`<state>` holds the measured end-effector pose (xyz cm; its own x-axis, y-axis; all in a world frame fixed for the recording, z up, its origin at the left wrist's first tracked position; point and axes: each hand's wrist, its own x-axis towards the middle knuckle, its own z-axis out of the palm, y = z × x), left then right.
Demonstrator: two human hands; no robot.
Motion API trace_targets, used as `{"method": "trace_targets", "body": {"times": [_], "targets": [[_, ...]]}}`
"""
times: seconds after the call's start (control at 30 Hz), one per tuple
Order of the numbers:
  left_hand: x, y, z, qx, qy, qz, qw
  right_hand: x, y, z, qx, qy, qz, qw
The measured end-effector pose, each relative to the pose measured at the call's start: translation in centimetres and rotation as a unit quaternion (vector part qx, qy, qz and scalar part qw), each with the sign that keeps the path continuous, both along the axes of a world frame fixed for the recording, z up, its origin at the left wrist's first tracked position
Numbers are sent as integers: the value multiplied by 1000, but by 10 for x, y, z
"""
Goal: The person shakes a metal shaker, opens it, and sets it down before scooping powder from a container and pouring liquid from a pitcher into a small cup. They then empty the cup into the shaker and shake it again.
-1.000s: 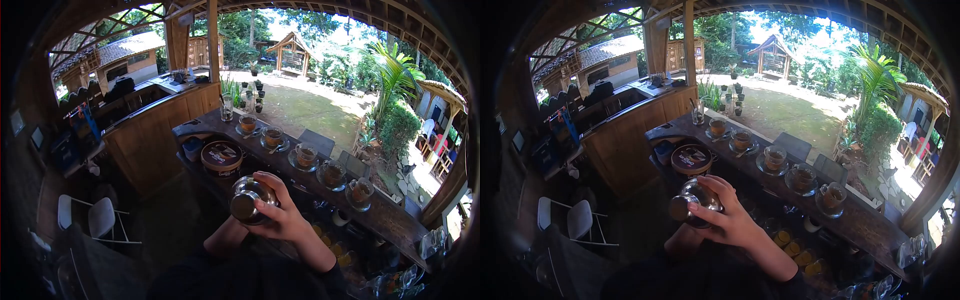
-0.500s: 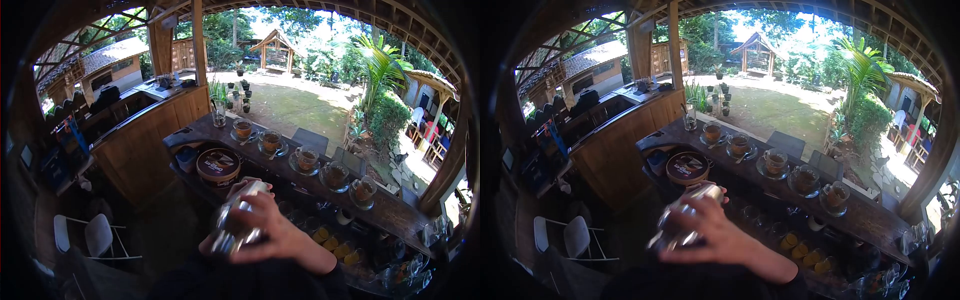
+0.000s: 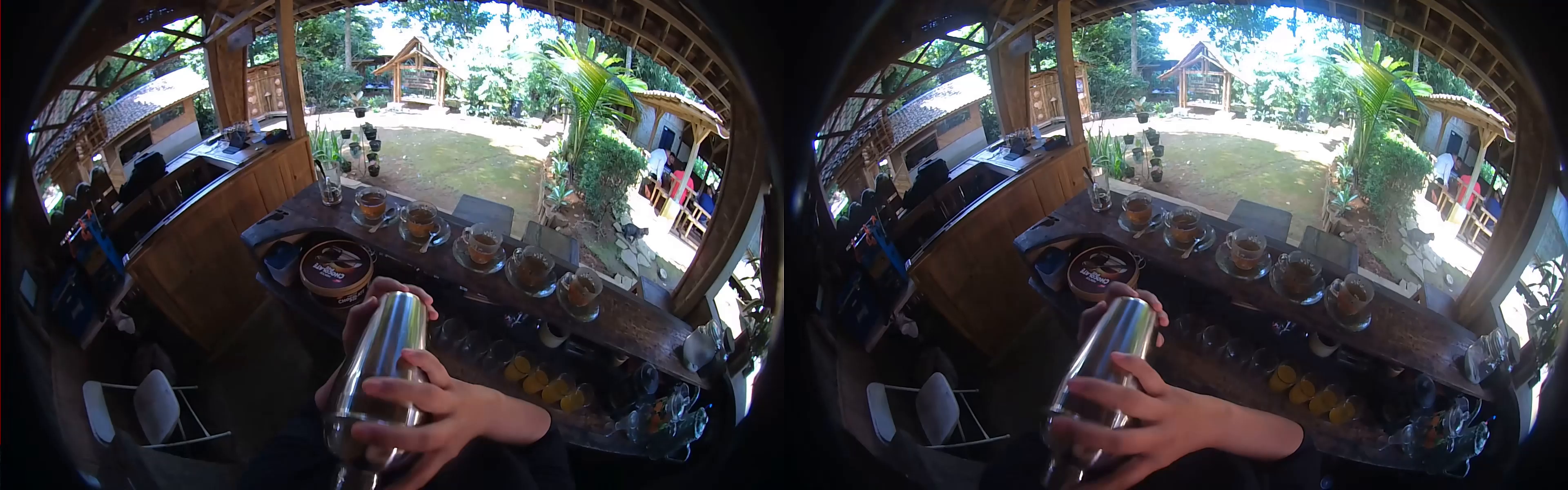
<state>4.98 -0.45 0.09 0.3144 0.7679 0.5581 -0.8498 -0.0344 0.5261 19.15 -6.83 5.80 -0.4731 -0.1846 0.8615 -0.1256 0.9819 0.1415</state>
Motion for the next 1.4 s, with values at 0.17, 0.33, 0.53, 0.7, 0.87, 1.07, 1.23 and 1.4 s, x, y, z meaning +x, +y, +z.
{"method": "trace_targets", "body": {"times": [0.17, 0.33, 0.53, 0.7, 0.87, 1.07, 1.23, 1.4], "targets": [[15, 12, -86, -211, -59, 8, 976, 15, 55, -22, -94, 0, -2, 996], [20, -16, 1, -130, 144, 25, 981, 29, 13, -7, -86, 15, -20, 996], [34, -5, -28, -48, 120, 89, 988, 41, 19, -27, -27, 43, 7, 999], [71, -48, -6, -38, 236, 194, 951, 69, 11, -20, -171, 74, 27, 982], [60, -30, -4, 51, 52, -60, 996, 73, -29, -15, 46, 86, 44, 994], [69, -45, -12, -80, 300, 44, 949, 103, -23, -17, -164, 67, 34, 984], [105, -67, -1, 112, 16, -19, 993, 116, -62, -14, 68, 69, 70, 993], [138, -62, -95, -56, 151, 195, 968, 133, -38, -32, -203, 56, 18, 977]]}}
